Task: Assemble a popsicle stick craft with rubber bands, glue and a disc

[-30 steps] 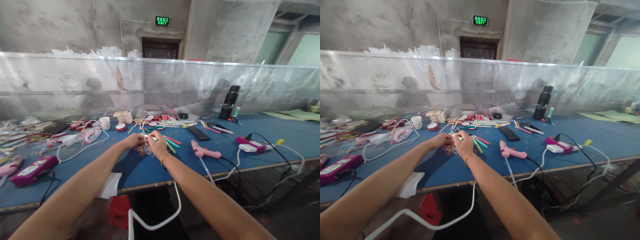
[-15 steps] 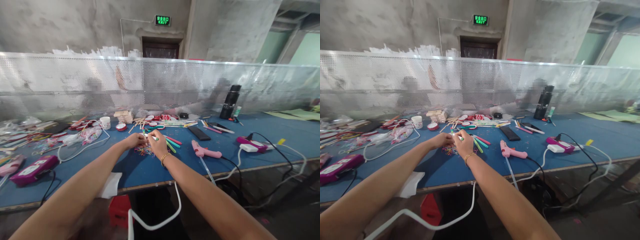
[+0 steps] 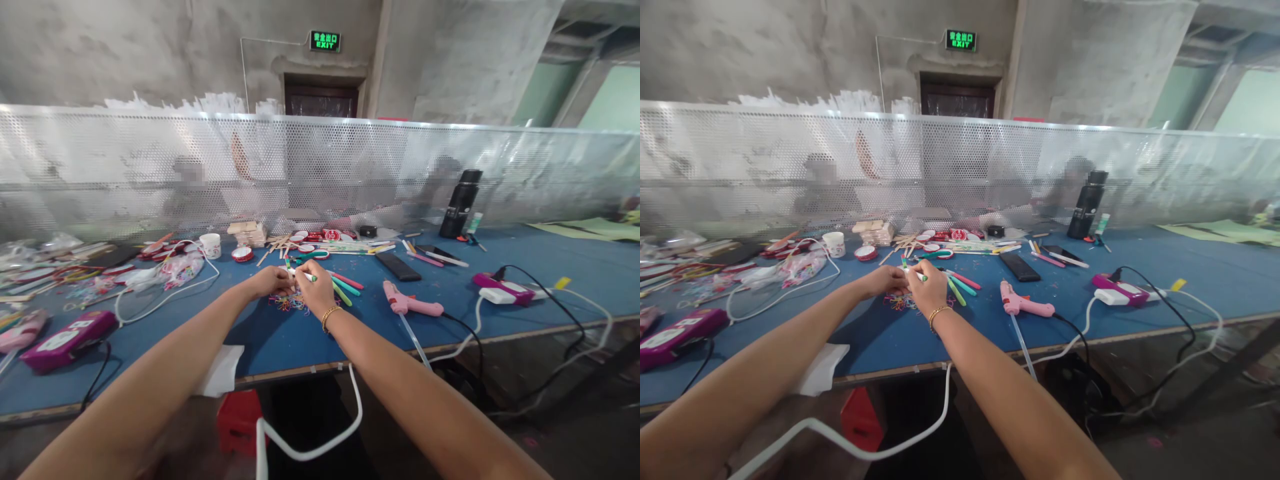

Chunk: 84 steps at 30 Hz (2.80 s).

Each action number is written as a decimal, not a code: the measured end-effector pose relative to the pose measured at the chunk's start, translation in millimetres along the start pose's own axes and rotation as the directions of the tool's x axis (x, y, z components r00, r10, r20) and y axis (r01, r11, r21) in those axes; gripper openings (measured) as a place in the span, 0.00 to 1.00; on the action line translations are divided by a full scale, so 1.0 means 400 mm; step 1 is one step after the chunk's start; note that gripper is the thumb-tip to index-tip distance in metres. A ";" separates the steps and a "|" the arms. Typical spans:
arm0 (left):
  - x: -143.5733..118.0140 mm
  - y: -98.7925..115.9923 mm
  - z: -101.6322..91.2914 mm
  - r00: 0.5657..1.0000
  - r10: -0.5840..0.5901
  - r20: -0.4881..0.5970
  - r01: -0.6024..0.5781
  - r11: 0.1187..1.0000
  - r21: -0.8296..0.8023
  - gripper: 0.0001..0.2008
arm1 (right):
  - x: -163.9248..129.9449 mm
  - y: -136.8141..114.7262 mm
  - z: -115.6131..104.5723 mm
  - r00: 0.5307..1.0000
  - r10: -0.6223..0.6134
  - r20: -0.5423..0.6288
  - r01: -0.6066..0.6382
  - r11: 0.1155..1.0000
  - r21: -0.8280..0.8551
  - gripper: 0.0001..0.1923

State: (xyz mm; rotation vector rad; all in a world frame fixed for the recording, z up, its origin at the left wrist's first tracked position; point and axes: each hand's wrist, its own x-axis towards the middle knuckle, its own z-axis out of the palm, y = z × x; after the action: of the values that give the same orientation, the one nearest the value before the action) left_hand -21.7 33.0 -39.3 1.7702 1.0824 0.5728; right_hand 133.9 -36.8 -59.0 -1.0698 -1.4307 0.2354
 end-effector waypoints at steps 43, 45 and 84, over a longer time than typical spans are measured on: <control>0.005 -0.004 -0.002 1.000 -0.009 0.021 0.009 1.000 -0.023 0.23 | 0.001 0.002 -0.005 0.998 0.006 -0.057 -0.004 0.999 0.034 0.09; 0.006 -0.007 -0.003 1.000 -0.005 0.017 0.006 1.000 -0.019 0.24 | 0.001 0.005 -0.004 0.999 0.006 -0.053 -0.005 1.000 0.028 0.08; 0.009 -0.005 -0.003 1.000 -0.026 0.017 0.026 0.999 -0.021 0.22 | -0.001 -0.001 -0.005 1.000 0.008 -0.029 -0.008 1.000 0.015 0.07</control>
State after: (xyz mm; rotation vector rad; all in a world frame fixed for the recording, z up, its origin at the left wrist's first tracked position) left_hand -21.7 37.2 -40.8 1.7368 1.0827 0.5513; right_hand 135.3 -38.3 -58.5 -1.0630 -1.3971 0.2347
